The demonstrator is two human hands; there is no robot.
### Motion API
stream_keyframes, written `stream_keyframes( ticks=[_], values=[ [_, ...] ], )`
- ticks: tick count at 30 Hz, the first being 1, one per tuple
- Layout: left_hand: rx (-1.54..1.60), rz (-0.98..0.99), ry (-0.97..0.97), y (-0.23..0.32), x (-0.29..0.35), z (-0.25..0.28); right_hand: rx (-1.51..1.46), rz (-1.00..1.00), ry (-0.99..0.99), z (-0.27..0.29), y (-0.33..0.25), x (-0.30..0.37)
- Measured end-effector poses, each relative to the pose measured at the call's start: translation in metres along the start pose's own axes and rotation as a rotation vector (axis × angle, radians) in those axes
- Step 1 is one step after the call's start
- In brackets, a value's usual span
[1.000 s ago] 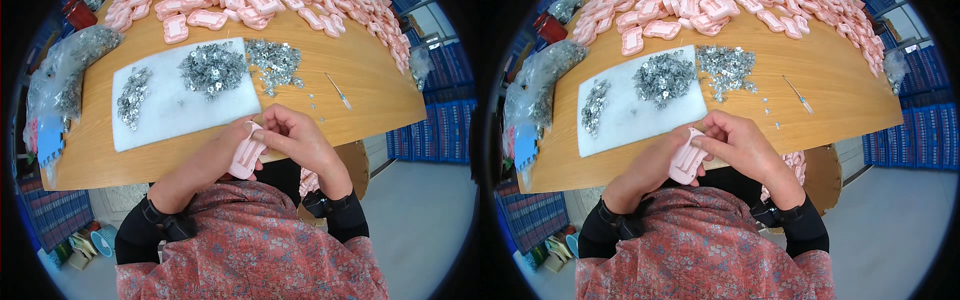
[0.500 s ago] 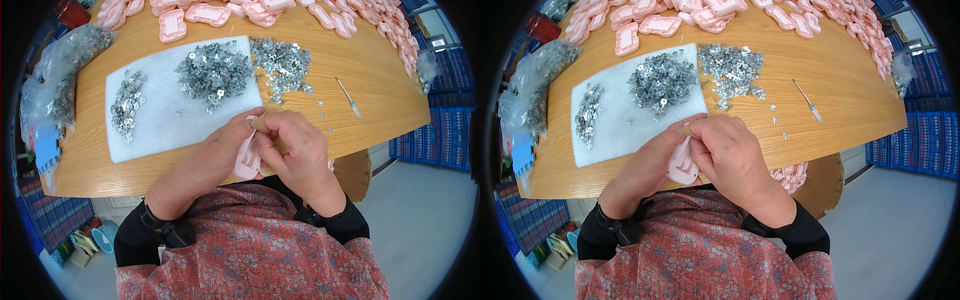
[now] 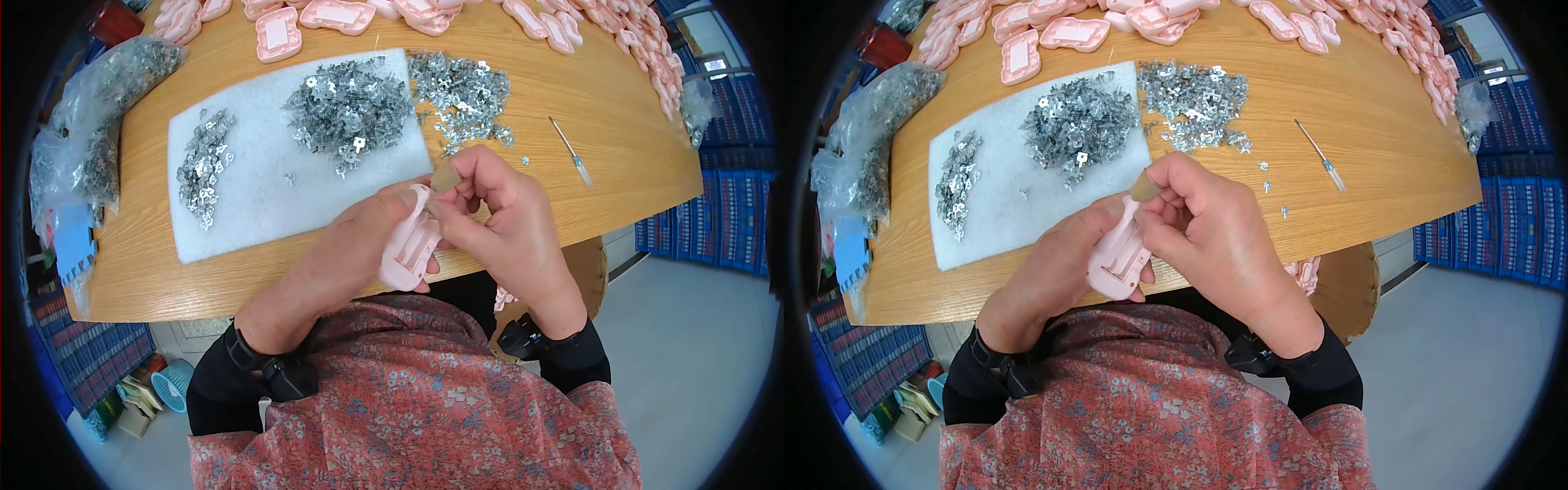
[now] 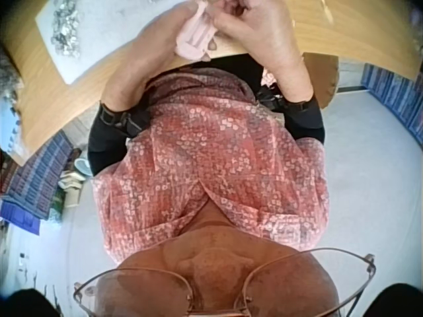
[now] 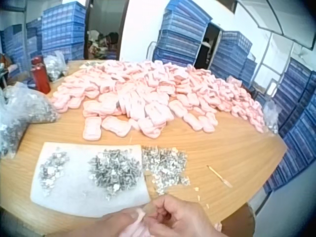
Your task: The person assembles small pink plastic housings by inserting metal components into them. They repeatedly pick up a housing, place a metal piece inside, and press it into place, then set the assembled unit aside on the table.
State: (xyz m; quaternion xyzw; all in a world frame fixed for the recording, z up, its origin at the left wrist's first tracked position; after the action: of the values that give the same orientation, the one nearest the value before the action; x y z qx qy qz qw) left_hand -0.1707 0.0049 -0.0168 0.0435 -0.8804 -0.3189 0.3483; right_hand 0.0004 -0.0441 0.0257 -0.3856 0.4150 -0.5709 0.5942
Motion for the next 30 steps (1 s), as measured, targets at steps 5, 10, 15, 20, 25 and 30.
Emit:
stream_keyframes(
  ticks=[5,10,15,20,25,30],
  values=[
    [0.129,0.038,-0.092,0.005,0.001,0.004,0.026,0.085,0.125,0.001,0.004,0.003],
    [0.176,0.044,-0.049,0.002,0.000,0.002,0.377,0.416,0.109,-0.008,0.002,0.005],
    [0.083,-0.018,-0.010,-0.004,-0.001,-0.001,0.482,0.451,0.166,-0.018,0.008,0.009],
    [0.033,-0.029,-0.013,-0.006,-0.001,-0.003,0.448,0.370,0.066,-0.013,0.006,0.007],
    [-0.044,-0.083,0.018,-0.011,-0.008,0.000,0.575,0.416,0.021,-0.011,-0.002,0.003],
    [0.013,-0.031,-0.066,-0.012,-0.005,0.001,0.335,0.240,0.060,-0.008,0.003,0.005]
  ],
)
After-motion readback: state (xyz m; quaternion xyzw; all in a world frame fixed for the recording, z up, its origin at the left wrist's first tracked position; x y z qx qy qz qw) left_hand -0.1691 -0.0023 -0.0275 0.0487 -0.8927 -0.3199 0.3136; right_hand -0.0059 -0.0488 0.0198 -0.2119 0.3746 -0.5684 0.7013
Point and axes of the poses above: each hand's wrist, its own x-axis away from the middle knuckle, its own z-axis out of the back of the hand, y = z × x, the point moved 1 cm from there along -x, towards the middle knuckle, and after that the axes turned 12 degrees about z, right-handed, at the moved point
